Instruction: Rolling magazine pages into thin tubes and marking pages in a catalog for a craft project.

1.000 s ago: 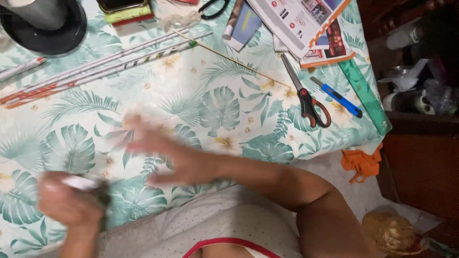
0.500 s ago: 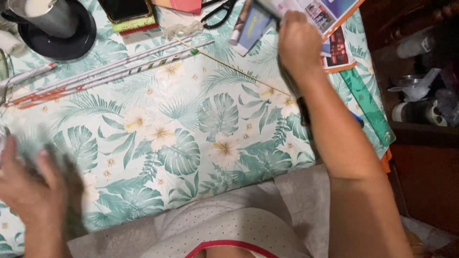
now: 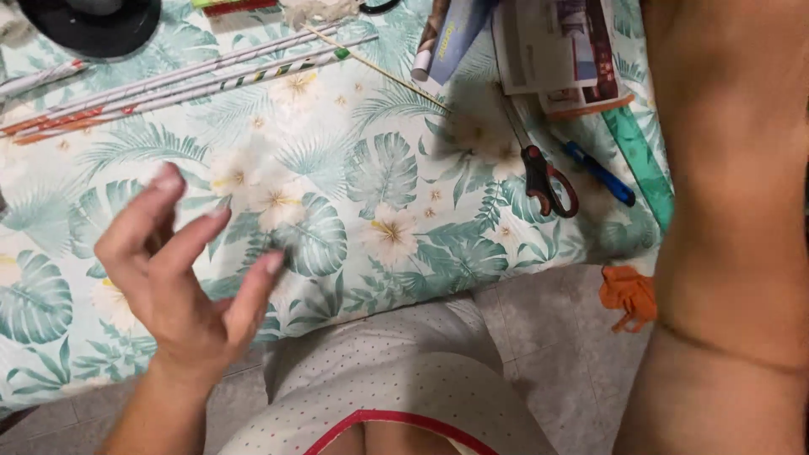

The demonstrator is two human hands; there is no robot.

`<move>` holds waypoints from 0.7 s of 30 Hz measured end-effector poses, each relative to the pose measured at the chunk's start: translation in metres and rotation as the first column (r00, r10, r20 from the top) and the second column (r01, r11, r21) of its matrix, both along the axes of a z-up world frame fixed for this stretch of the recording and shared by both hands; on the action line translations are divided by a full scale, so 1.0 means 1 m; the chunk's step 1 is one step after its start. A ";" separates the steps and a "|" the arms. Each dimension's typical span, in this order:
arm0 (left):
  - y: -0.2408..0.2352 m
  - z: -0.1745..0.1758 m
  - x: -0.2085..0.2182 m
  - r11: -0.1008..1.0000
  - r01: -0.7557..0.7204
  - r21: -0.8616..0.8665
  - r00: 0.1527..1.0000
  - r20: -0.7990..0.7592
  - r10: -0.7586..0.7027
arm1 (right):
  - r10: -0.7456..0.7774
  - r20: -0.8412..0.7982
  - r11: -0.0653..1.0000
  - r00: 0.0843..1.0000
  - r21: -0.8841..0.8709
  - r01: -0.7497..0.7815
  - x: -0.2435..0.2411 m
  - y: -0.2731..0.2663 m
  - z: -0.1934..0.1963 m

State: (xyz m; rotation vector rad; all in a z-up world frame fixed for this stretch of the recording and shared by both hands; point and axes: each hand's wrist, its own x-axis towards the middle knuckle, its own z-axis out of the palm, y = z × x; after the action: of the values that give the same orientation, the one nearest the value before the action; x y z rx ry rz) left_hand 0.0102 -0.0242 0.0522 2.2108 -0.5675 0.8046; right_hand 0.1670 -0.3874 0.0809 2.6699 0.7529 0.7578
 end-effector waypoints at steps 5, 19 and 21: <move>-0.016 -0.021 -0.038 0.960 0.157 -0.230 0.949 -0.235 -0.212 | 0.374 0.108 0.927 0.921 -0.018 -0.374 -0.146 0.116 0.055; -0.018 -0.079 -0.070 0.970 0.109 0.217 0.967 -0.248 -0.053 | 0.269 -0.466 0.781 0.843 0.618 0.093 -0.201 0.124 -0.074; -0.017 -0.082 -0.069 0.978 0.127 0.169 0.956 -0.285 -0.075 | 0.268 -0.543 0.741 0.796 0.644 0.190 -0.206 0.118 -0.071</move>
State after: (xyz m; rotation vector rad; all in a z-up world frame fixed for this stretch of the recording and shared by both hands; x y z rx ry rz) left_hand -0.0592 -0.0413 -0.0298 2.3887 -0.6307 0.3907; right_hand -0.0387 -0.2690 0.0098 3.6742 0.7739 0.1255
